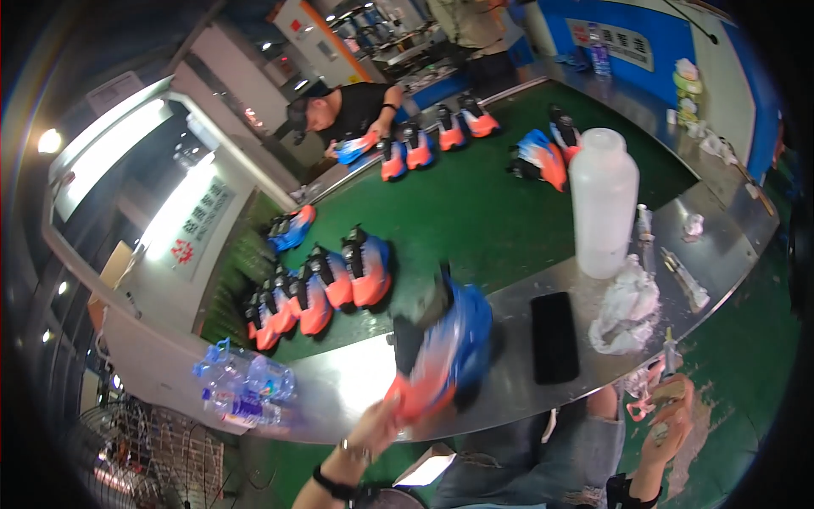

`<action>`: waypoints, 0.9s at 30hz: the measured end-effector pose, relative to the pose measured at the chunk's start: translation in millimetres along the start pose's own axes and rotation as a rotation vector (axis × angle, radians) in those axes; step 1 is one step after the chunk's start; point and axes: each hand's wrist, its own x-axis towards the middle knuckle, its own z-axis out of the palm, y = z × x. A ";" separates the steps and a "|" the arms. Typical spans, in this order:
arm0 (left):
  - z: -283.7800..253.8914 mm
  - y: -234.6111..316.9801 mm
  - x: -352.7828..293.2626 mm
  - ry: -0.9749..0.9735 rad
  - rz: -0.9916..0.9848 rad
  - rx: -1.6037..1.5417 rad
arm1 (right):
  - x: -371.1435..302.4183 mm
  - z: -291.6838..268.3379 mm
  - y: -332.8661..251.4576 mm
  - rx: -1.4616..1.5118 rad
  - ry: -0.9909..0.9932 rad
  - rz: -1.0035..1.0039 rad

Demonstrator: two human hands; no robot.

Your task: Apply glue or adhesive using a syringe to the sole area of a shoe during manufacturing.

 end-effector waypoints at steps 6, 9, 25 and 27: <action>-40.1 -40.2 -118.9 0.287 -0.015 0.153 | 10.9 6.1 56.5 -0.048 0.024 -0.042; -52.8 -30.2 -111.5 0.249 0.294 0.573 | 15.3 -1.7 85.7 0.110 -0.054 0.002; 105.4 58.6 -9.1 -0.337 1.320 0.624 | -9.3 71.3 -100.6 0.435 -0.341 0.019; 110.4 64.2 10.3 -0.376 1.367 0.650 | -5.0 85.1 -100.9 0.632 -0.319 0.131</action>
